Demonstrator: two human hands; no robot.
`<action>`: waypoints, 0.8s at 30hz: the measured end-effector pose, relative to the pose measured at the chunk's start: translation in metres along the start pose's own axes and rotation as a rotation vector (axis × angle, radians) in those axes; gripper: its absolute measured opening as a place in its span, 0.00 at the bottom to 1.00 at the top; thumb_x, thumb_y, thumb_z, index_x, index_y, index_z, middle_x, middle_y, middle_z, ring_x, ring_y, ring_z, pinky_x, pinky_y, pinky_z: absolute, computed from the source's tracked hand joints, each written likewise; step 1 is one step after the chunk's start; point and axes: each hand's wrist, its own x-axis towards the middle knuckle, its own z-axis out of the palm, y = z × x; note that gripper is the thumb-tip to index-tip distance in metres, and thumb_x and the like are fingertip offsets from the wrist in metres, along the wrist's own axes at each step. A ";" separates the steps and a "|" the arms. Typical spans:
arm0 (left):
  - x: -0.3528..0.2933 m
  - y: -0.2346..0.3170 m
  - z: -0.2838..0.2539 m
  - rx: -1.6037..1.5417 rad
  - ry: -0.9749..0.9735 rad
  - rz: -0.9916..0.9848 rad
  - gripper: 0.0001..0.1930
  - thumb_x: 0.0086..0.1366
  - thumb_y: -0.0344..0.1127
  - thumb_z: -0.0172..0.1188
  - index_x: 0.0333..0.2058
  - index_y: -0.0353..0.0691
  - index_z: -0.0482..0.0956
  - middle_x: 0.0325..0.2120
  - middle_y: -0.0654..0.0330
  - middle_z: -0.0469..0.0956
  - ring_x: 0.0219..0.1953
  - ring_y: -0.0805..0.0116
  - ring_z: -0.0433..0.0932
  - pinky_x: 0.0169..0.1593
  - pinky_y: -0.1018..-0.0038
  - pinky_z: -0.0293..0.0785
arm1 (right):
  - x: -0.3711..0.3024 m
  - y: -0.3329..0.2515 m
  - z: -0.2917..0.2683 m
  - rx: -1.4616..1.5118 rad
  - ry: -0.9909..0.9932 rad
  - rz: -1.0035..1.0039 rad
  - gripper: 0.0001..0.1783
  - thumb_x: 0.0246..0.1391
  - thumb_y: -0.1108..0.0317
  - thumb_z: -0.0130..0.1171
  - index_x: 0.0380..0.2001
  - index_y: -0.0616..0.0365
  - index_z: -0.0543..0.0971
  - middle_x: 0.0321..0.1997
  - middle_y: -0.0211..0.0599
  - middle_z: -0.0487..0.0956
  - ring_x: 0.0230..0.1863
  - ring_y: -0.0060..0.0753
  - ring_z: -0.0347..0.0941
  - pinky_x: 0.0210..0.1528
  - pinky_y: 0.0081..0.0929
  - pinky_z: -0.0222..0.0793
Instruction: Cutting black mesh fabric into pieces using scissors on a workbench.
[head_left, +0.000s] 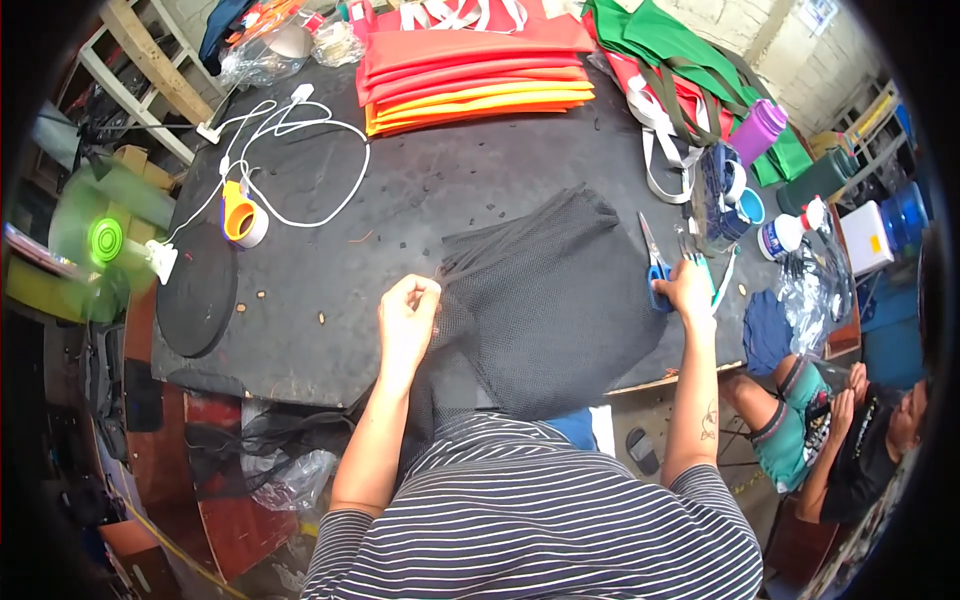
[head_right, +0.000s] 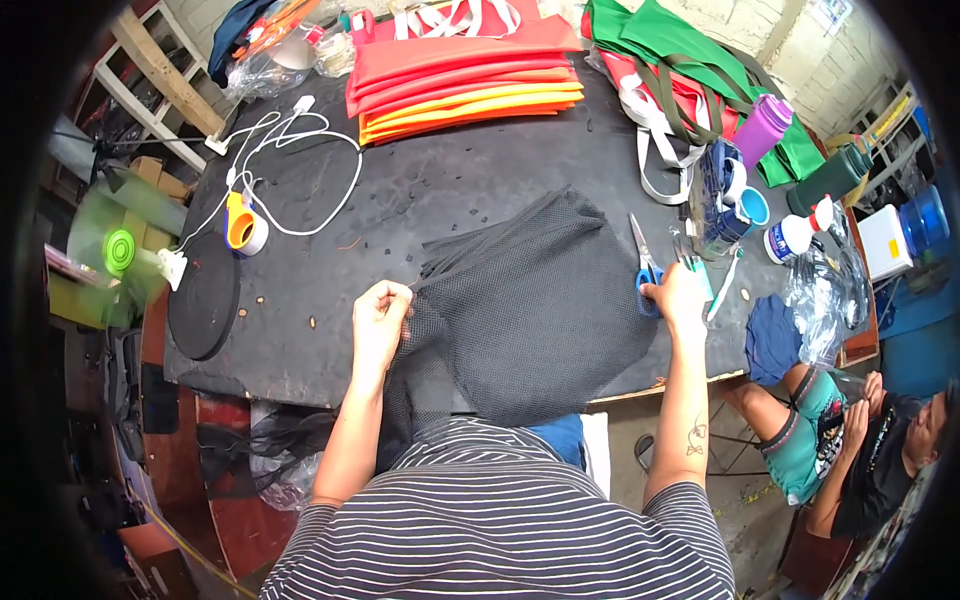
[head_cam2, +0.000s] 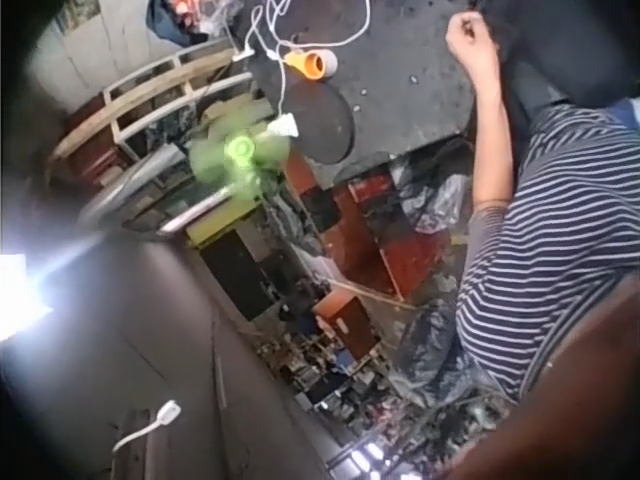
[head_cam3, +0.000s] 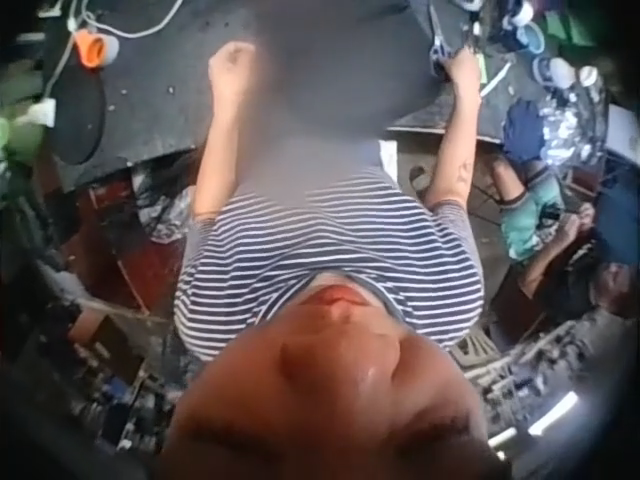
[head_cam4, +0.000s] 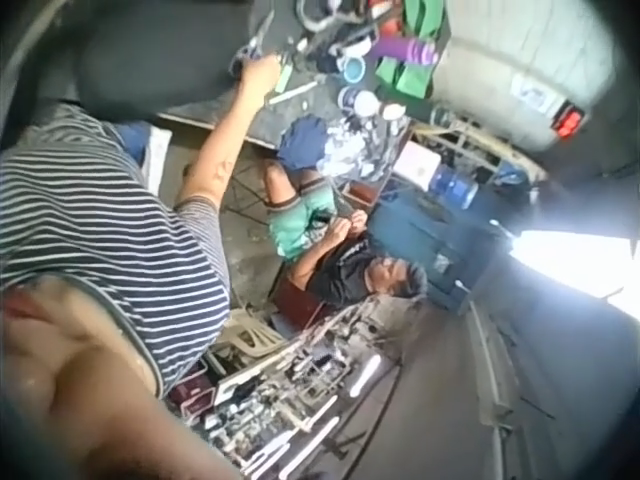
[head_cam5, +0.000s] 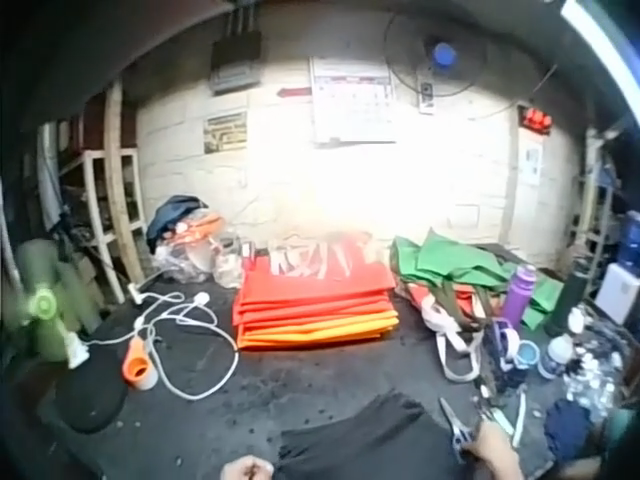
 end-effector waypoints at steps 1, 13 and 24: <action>-0.002 -0.002 -0.001 -0.015 0.023 0.021 0.04 0.57 0.28 0.55 0.25 0.34 0.75 0.15 0.67 0.72 0.15 0.83 0.66 0.17 0.84 0.60 | 0.001 0.000 -0.002 -0.022 -0.014 0.041 0.23 0.26 0.55 0.72 0.21 0.61 0.76 0.26 0.45 0.78 0.33 0.44 0.76 0.37 0.34 0.69; -0.003 -0.003 -0.011 0.038 -0.126 -0.007 0.04 0.58 0.29 0.56 0.26 0.35 0.76 0.16 0.66 0.72 0.14 0.84 0.65 0.17 0.86 0.61 | -0.024 0.020 -0.020 1.205 -0.033 -0.040 0.10 0.43 0.71 0.60 0.31 0.60 0.74 0.30 0.38 0.79 0.27 0.21 0.73 0.31 0.17 0.67; -0.005 0.005 -0.008 0.067 -0.142 0.001 0.05 0.58 0.31 0.57 0.27 0.35 0.76 0.16 0.67 0.72 0.14 0.84 0.64 0.17 0.86 0.60 | 0.025 -0.074 0.042 0.999 0.273 -0.027 0.20 0.33 0.74 0.71 0.29 0.63 0.71 0.25 0.34 0.77 0.26 0.22 0.73 0.30 0.19 0.69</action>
